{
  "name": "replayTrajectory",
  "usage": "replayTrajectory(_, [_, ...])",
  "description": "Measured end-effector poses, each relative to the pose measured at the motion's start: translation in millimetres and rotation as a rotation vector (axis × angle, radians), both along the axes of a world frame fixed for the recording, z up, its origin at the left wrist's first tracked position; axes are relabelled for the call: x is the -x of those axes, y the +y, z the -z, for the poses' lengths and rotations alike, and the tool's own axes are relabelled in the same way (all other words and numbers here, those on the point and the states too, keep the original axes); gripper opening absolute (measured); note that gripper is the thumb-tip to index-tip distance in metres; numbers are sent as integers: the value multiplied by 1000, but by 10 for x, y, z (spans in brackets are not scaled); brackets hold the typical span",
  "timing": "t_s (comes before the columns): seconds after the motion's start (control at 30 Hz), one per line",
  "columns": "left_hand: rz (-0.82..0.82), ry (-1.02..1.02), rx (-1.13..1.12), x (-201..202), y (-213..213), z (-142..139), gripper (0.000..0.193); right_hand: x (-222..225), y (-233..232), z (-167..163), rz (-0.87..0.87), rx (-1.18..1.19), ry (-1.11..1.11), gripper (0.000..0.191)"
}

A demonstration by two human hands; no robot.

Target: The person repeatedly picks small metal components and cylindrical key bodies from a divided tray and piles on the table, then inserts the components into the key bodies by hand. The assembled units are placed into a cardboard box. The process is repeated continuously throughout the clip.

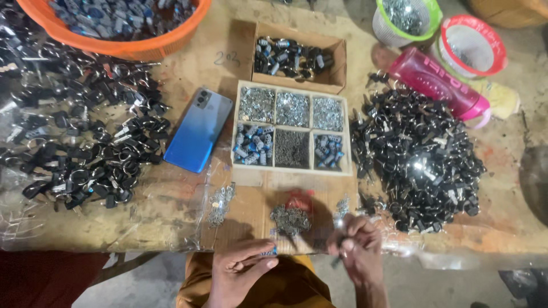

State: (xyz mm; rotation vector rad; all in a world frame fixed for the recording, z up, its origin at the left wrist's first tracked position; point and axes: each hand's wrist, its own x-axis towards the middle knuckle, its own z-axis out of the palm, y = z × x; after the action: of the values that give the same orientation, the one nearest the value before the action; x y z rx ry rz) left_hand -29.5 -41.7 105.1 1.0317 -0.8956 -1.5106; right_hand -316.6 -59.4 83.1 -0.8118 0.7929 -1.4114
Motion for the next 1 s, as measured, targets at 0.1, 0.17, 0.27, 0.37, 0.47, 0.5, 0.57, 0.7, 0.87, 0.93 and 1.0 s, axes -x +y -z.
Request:
replayTrajectory(0.1, [80,-47,-282,-9,50,30,24,-100,179,109,-97,-16,111,18])
replayTrajectory(0.17, [85,-22,-235,-4,89,65,21,-264,313,88,-96,58,301,25])
replayTrajectory(0.27, [100,48,-149,39,143,133,13,-513,326,1,-130,138,351,29])
replayTrajectory(0.37, [54,97,-185,93,207,187,20,-629,314,-193,-88,198,343,29])
replayTrajectory(0.47, [46,219,-249,147,233,215,28,-692,281,-362,-181,378,564,25])
replayTrajectory(0.5, [54,272,-264,149,231,218,30,-694,262,-405,-180,382,602,24])
replayTrajectory(0.57, [111,250,-314,123,201,215,29,-685,223,-467,-177,395,679,23])
replayTrajectory(0.7, [180,209,-317,65,168,168,29,-661,207,-511,-231,379,741,24])
replayTrajectory(0.87, [146,231,-272,72,163,119,35,-677,249,-493,-239,324,694,22])
replayTrajectory(0.93, [115,267,-272,94,170,113,41,-685,267,-489,-215,373,683,21])
replayTrajectory(1.0, [88,249,-320,92,182,113,43,-690,283,-482,-195,434,683,21])
